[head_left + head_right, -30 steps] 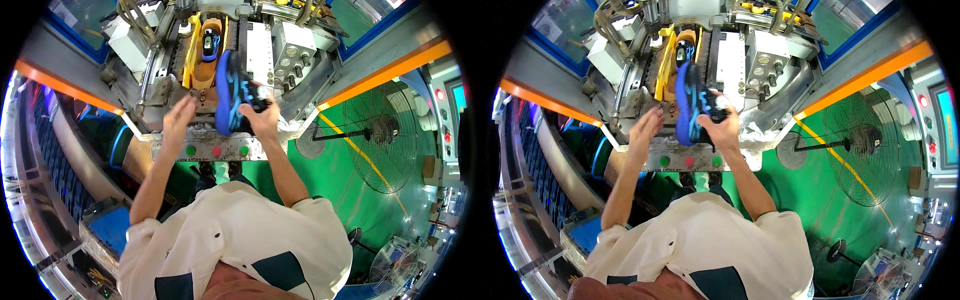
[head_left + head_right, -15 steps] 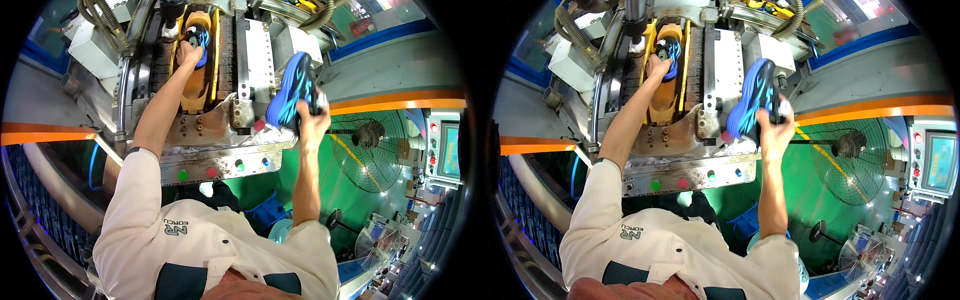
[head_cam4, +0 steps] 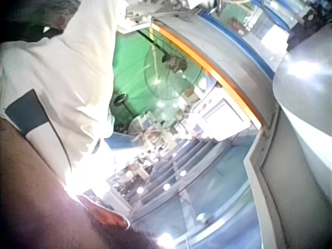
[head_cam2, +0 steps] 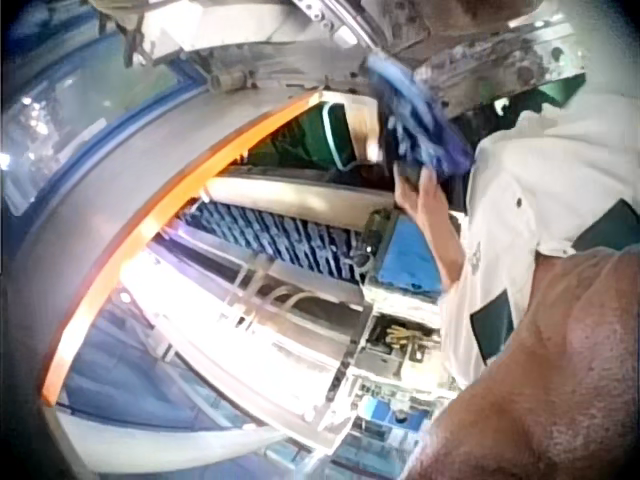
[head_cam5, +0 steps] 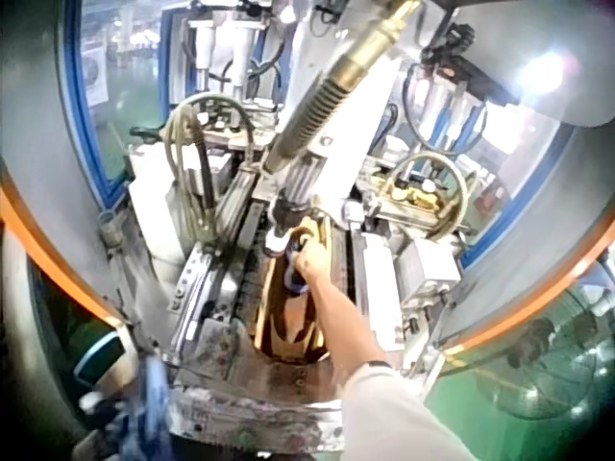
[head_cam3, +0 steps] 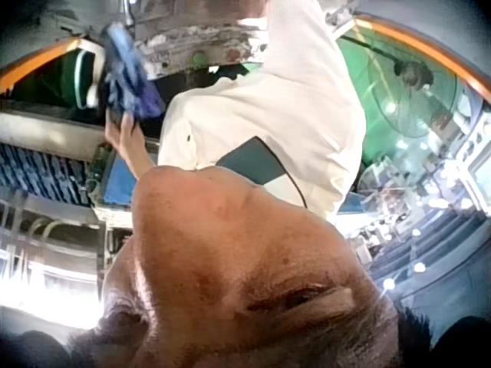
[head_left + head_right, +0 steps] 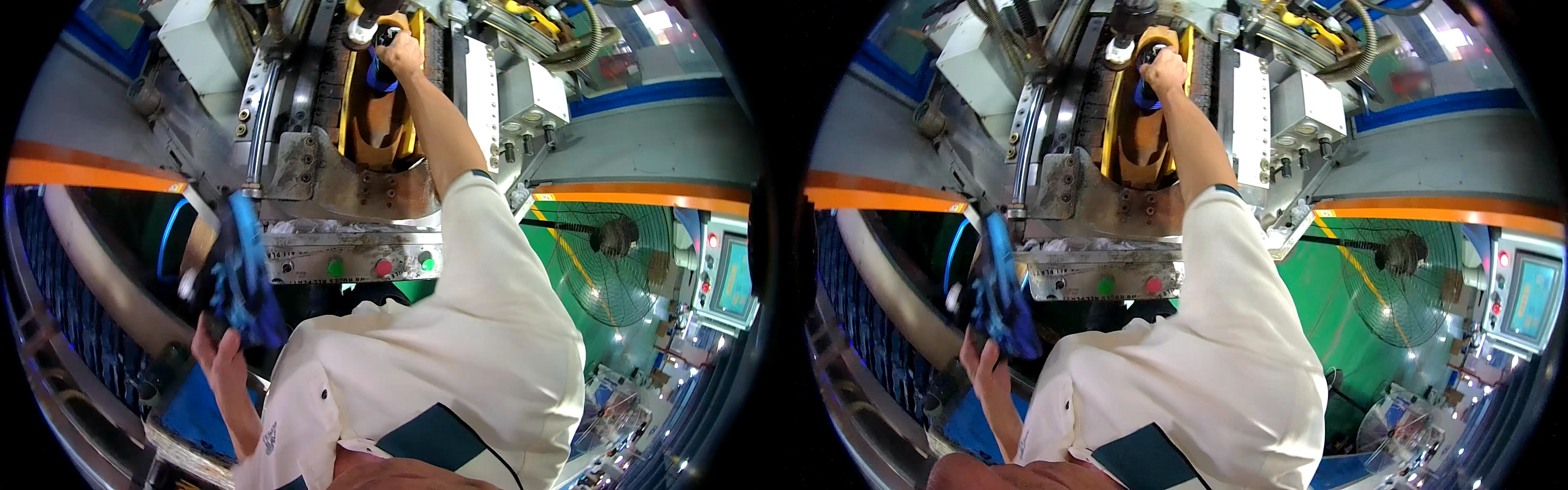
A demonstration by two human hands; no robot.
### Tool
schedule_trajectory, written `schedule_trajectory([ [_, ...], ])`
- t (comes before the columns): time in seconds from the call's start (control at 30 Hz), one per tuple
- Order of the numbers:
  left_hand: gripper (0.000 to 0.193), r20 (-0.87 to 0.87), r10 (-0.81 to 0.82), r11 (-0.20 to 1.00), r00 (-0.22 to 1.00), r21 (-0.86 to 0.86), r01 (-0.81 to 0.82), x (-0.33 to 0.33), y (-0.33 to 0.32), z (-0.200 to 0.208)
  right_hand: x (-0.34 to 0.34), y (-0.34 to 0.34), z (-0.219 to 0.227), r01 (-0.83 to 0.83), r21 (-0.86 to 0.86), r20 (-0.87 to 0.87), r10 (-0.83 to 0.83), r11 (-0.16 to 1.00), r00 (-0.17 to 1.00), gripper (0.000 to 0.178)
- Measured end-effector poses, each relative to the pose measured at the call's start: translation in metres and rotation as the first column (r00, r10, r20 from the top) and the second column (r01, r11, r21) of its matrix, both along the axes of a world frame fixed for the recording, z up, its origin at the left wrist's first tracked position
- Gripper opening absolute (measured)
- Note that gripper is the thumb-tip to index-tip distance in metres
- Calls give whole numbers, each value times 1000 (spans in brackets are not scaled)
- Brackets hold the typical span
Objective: The person places shoes into a machine for processing, removes them, and then places them onto a conveyor belt.
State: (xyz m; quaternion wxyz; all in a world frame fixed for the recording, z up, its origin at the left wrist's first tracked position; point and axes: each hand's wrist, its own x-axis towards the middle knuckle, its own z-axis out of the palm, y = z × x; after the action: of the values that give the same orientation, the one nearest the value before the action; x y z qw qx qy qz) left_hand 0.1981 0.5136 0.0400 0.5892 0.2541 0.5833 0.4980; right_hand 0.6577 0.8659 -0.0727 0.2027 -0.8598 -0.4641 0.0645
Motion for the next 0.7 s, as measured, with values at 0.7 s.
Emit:
schedule_trajectory([
  [0.7,49,145,731,680,667,-224,-698,85,-244,-21,-236,-330,-153,-948,278,31,985,154,169,27],
])
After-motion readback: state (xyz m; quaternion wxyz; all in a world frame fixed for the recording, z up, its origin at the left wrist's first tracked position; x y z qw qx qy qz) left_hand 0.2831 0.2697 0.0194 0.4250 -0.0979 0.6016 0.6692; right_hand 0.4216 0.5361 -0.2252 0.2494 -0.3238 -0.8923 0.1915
